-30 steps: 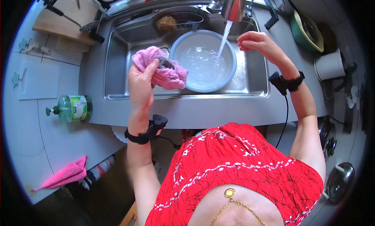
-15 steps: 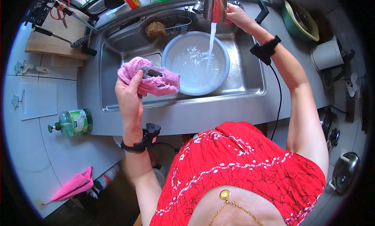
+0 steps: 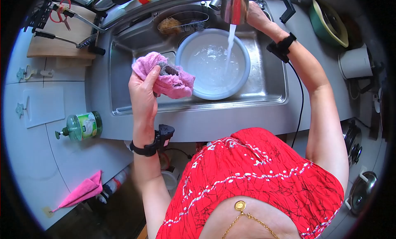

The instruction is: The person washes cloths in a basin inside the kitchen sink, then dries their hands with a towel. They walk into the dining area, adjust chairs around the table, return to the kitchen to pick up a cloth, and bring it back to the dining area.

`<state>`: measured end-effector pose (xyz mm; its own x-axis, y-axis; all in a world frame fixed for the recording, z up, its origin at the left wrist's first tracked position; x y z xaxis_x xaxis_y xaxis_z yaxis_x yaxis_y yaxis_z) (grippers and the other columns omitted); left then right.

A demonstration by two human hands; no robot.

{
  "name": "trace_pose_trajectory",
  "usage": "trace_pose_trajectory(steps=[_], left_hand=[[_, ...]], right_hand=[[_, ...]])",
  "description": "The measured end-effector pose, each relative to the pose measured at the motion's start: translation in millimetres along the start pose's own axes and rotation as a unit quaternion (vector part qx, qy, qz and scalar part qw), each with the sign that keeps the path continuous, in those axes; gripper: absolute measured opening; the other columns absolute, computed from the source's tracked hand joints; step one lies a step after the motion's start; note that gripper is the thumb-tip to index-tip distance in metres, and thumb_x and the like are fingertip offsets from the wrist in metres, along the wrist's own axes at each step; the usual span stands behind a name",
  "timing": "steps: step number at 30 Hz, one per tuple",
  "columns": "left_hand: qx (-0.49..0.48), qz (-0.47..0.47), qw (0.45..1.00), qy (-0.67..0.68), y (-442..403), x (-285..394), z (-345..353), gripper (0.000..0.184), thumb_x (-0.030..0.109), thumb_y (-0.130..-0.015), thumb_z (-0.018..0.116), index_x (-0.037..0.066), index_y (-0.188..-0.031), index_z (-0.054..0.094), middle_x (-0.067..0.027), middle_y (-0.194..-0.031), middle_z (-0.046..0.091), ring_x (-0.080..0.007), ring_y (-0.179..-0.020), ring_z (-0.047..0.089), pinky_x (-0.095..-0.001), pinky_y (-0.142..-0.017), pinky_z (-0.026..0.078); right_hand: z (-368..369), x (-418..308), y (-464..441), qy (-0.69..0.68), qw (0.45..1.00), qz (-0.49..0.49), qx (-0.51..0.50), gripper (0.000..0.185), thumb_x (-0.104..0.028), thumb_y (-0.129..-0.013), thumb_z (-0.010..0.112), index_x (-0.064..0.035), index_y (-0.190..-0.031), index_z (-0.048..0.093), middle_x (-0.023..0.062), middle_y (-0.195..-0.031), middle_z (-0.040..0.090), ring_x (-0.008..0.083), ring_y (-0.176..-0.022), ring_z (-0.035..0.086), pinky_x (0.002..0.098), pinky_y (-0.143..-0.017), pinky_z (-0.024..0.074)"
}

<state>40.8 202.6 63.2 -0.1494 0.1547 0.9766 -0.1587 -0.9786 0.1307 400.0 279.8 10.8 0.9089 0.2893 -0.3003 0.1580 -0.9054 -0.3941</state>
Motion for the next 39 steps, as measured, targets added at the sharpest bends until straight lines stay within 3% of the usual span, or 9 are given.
trace_pose_trajectory(steps=[13, 18, 21, 25, 30, 34, 37, 38, 39], left_hand=[[-0.072, 0.004, 0.997, 0.01, -20, -11, 52, 0.022, 0.004, -0.084, 0.056, -0.001, -0.106, 0.053, -0.0071, -0.093, 0.06, -0.013, -0.081, 0.06, -0.0253, -0.071, 0.051], [-0.077, -0.044, 0.995, -0.055, -20, -22, 29, 0.025, 0.007, -0.084, 0.058, 0.001, -0.107, 0.053, -0.0057, -0.095, 0.06, -0.0108, -0.081, 0.058, -0.0236, -0.071, 0.048], [-0.079, -0.053, 0.994, -0.057, -18, -28, 32, 0.025, 0.006, -0.084, 0.058, 0.001, -0.107, 0.054, -0.0043, -0.094, 0.059, -0.0095, -0.08, 0.057, -0.0225, -0.071, 0.047], [-0.122, -0.039, 0.99, -0.056, -25, -47, 46, 0.027, 0.006, -0.083, 0.058, 0.001, -0.109, 0.053, -0.0032, -0.096, 0.058, -0.0093, -0.084, 0.056, -0.0229, -0.073, 0.047], [-0.133, -0.021, 0.991, -0.001, -40, -50, 65, 0.025, 0.006, -0.083, 0.058, 0.003, -0.107, 0.054, -0.0031, -0.096, 0.059, -0.0108, -0.085, 0.058, -0.0244, -0.077, 0.047], [-0.222, -0.107, 0.939, -0.239, -74, -93, 29, 0.042, 0.019, -0.079, 0.063, -0.001, -0.115, 0.052, -0.0101, -0.102, 0.06, -0.0197, -0.096, 0.057, -0.0306, -0.085, 0.044], [-0.146, 0.003, 0.831, -0.536, -78, -118, 3, 0.059, 0.028, -0.076, 0.065, -0.004, -0.122, 0.046, -0.0198, -0.11, 0.058, -0.0267, -0.105, 0.055, -0.0347, -0.089, 0.042], [-0.17, -0.008, 0.847, -0.504, -82, -128, -3, 0.067, 0.036, -0.072, 0.064, -0.004, -0.122, 0.046, -0.0257, -0.103, 0.059, -0.038, -0.101, 0.055, -0.0402, -0.09, 0.04], [-0.178, -0.016, 0.841, -0.51, -83, -129, -2, 0.065, 0.036, -0.073, 0.064, -0.003, -0.121, 0.047, -0.0246, -0.103, 0.059, -0.0369, -0.102, 0.055, -0.0398, -0.09, 0.041]], right_hand=[[-14, 14, -5, 0.02, 0.987, 0.128, 0.098, 0.038, -0.032, -0.082, 0.06, -0.0076, -0.111, 0.054, 0.0144, -0.081, 0.065, 0.0255, -0.075, 0.065, 0.0346, -0.068, 0.051], [-80, -45, 27, -0.459, 0.886, 0.067, -0.015, 0.038, -0.031, -0.084, 0.061, -0.0077, -0.113, 0.056, 0.0025, -0.073, 0.059, 0.01, -0.063, 0.056, 0.0196, -0.057, 0.045], [-87, -74, 26, -0.401, 0.915, 0.038, -0.011, 0.037, -0.029, -0.084, 0.062, -0.0071, -0.113, 0.056, -0.001, -0.075, 0.056, 0.0059, -0.063, 0.051, 0.0155, -0.054, 0.0411], [-59, -105, 0, -0.294, 0.952, -0.049, 0.072, 0.042, -0.032, -0.082, 0.063, -0.0043, -0.112, 0.055, 0.0069, -0.078, 0.06, 0.0129, -0.068, 0.059, 0.0206, -0.06, 0.0484], [-43, -127, -22, -0.345, 0.937, 0.042, 0.024, 0.051, -0.043, -0.08, 0.062, -0.0035, -0.112, 0.054, 0.0104, -0.077, 0.061, 0.0159, -0.065, 0.061, 0.0249, -0.06, 0.0503], [-43, -114, -7, -0.341, 0.938, 0.061, -0.013, 0.039, -0.033, -0.085, 0.058, -0.0056, -0.112, 0.054, 0.0046, -0.069, 0.058, 0.0102, -0.057, 0.056, 0.022, -0.051, 0.0455], [-19, -77, 14, -0.271, 0.954, 0.089, -0.096, 0.029, -0.025, -0.088, 0.056, -0.0057, -0.109, 0.056, 0.0023, -0.067, 0.055, 0.0079, -0.056, 0.053, 0.0199, -0.051, 0.0449], [-4, -64, 23, -0.255, 0.95, 0.118, -0.139, 0.029, -0.026, -0.085, 0.058, -0.0043, -0.104, 0.058, 0.006, -0.067, 0.058, 0.0121, -0.056, 0.056, 0.024, -0.053, 0.0469], [13, -52, 32, -0.239, 0.942, 0.146, -0.182, 0.03, -0.027, -0.081, 0.06, -0.003, -0.098, 0.06, 0.0096, -0.067, 0.06, 0.0162, -0.057, 0.06, 0.028, -0.054, 0.0489]])
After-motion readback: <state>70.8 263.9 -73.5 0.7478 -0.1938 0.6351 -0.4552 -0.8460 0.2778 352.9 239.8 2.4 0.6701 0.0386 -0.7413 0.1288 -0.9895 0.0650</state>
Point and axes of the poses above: each hand's wrist, its own y-axis away from the middle knuckle, its own z-axis out of the palm, x = y × z, the point moved 3 cm from there along -y, towards the middle knuckle
